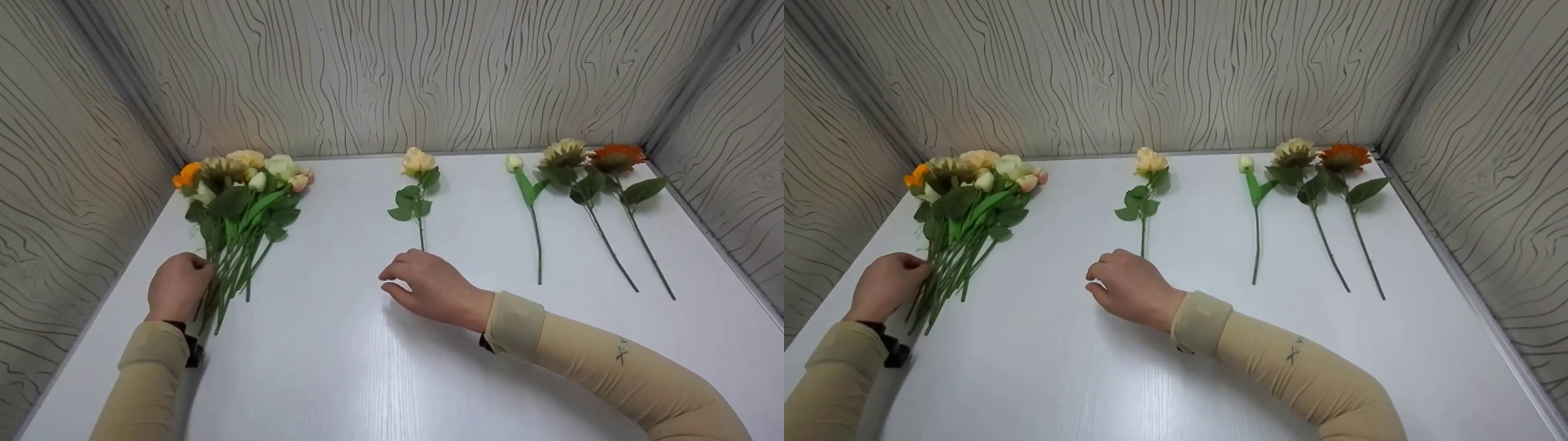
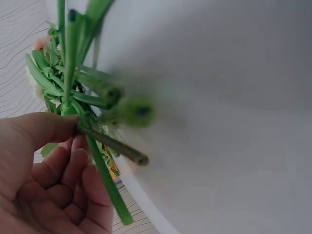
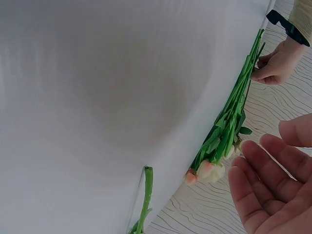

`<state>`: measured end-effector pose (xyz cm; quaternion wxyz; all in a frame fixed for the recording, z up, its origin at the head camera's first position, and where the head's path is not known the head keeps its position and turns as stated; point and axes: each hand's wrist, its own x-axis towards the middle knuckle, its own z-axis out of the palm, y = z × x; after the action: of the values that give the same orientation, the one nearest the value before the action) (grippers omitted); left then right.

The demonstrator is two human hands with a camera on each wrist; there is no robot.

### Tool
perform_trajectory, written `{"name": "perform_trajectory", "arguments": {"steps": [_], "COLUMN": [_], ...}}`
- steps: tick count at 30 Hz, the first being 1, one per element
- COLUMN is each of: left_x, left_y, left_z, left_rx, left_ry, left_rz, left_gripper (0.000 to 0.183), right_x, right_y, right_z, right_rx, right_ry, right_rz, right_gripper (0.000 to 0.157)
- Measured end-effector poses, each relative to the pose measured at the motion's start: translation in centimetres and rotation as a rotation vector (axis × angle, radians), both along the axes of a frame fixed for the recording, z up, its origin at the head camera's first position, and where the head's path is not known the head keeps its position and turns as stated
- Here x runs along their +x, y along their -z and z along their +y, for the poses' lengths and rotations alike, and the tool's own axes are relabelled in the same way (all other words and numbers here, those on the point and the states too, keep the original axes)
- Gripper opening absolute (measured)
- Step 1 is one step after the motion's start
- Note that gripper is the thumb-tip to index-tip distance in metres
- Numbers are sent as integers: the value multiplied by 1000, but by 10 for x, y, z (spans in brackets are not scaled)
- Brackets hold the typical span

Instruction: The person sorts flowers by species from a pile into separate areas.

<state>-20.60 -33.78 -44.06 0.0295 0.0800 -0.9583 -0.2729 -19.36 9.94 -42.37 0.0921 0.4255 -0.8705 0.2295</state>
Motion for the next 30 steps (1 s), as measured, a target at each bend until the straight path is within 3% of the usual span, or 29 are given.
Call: {"name": "perform_trajectory", "arguments": {"steps": [9,15,19,23,30], "left_x": [0,2,2,5,16], "left_y": [-16,-34,-48,-56,-52], "left_z": [4,29,68,122,210], "left_rx": [63,129,232,350,526], "left_ry": [10,28,82,169,383], "left_rz": [33,67,80,86,76], "left_gripper": [33,39,37,28,16], "right_x": [-6,-13,-18,-21,-24], "right_y": [1,-3,-10,-21,-39], "right_z": [10,19,24,27,30], "right_rx": [-48,-87,-155,-290,-599], "right_ry": [37,100,168,193,193], "right_rz": [-20,-62,-156,-323,-664], "right_gripper": [13,13,16,18,25]}}
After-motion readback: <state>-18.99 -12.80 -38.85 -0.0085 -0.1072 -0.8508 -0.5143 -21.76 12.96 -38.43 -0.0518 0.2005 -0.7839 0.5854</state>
